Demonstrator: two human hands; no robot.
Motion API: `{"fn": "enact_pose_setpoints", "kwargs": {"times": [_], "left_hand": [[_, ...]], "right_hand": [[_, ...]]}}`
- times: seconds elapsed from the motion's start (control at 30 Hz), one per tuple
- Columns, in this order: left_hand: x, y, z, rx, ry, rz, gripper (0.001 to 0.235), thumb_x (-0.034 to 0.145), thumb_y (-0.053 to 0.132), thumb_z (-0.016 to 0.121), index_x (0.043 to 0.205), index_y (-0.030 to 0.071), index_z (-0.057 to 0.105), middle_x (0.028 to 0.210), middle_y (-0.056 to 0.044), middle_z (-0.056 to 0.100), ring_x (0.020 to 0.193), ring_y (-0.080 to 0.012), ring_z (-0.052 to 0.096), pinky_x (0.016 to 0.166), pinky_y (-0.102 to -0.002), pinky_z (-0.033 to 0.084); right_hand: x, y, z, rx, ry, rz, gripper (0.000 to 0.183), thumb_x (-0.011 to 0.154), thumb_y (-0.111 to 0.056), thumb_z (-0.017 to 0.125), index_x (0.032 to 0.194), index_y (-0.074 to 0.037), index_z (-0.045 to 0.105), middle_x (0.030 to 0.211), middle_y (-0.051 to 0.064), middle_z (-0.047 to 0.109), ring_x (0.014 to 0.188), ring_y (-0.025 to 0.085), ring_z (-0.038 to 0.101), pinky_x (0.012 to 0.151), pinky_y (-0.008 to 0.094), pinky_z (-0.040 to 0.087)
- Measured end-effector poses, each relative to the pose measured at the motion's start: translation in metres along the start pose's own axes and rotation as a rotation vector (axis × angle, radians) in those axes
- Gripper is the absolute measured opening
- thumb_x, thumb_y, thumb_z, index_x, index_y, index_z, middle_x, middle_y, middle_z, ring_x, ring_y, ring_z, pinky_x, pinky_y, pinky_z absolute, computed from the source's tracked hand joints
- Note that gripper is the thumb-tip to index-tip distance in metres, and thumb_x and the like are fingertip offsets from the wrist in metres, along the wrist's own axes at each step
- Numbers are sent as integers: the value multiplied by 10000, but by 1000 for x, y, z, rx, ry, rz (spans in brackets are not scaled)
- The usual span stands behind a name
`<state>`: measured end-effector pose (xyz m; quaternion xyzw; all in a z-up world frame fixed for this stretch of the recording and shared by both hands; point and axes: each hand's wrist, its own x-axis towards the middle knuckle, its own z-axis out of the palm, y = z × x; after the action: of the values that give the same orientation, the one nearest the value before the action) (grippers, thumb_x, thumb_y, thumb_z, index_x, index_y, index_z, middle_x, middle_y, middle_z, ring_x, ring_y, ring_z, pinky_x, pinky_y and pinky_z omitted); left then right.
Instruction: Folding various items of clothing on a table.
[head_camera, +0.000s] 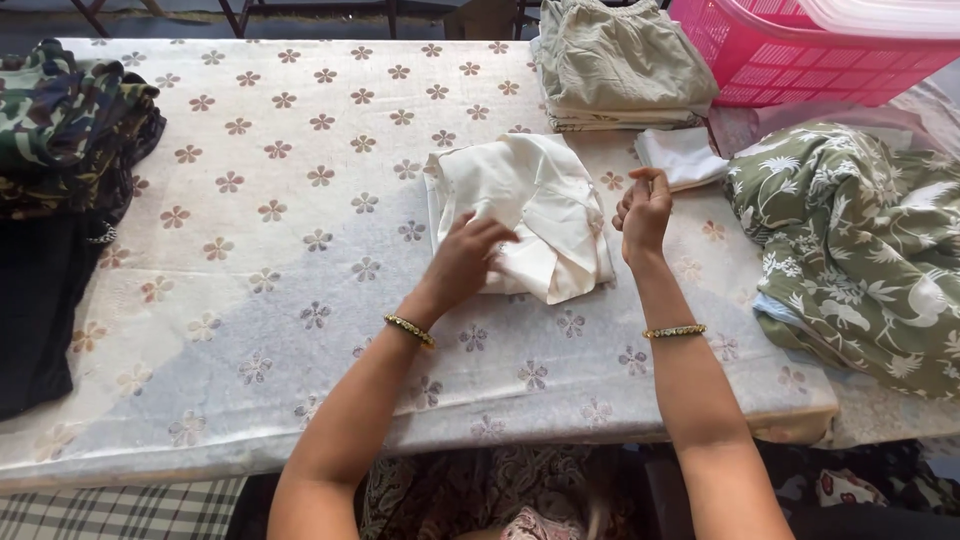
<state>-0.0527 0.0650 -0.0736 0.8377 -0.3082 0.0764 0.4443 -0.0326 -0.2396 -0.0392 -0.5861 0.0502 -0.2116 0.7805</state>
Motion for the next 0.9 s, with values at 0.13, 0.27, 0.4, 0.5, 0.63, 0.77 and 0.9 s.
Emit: {"fn": "enact_pose_setpoints", "kwargs": {"times": [0.13,0.27,0.4,0.5,0.63,0.77,0.9], "left_hand": [[-2,75,-16,361,-158,238,873,666,297,845,1453,200,481,1530,-116,511,1447,-360,366,1186,-685,125],[1,64,6,522,-221,153,1164,687,311,876,1585,327,136,1633,-47,277,1533,-290,146,1203,-692,-36],[16,77,8,676,-213,73,1235,677,139,809,1660,264,73,1709,-58,217,1586,-265,121,1242,-680,-27],[39,77,16,446,65,215,1214,519,233,849,1520,180,164,1534,-190,439,1431,-390,350,1125,-775,155],[66,55,17,494,-130,-92,600,1026,-4,524,1581,210,448,1104,-58,754,1005,-215,720,944,-409,574],[96,27,-1,137,160,-220,477,860,-58,492,1308,57,608,777,-108,719,624,-236,687,504,-349,536],[119,0,-27,-314,323,-177,259,985,54,412,1080,11,649,812,-93,721,670,-174,717,596,-315,627]], "right_hand": [[-10,5,-2,-383,-121,-108,596,869,57,403,1398,-215,444,943,-29,550,641,87,505,472,260,451],[-10,20,1,-1225,-241,-962,436,779,50,654,1173,-137,640,1160,99,632,996,327,619,859,415,538],[-20,8,16,-827,-370,-576,321,895,160,529,1050,-38,729,1090,42,689,1004,200,695,890,319,575],[-36,3,30,-424,-601,-443,296,883,124,546,1080,-44,688,1145,41,680,1037,152,663,857,282,580],[-38,-10,33,-388,-582,-516,218,951,55,682,1136,-60,668,1138,37,685,1013,131,657,860,268,573],[-27,-24,20,-544,-235,-340,299,935,-77,716,1227,-109,660,1119,31,721,990,127,686,831,271,580],[-6,1,-3,-978,-259,-274,569,825,-245,873,1335,-146,639,1216,83,705,1087,223,663,959,390,573]]}}
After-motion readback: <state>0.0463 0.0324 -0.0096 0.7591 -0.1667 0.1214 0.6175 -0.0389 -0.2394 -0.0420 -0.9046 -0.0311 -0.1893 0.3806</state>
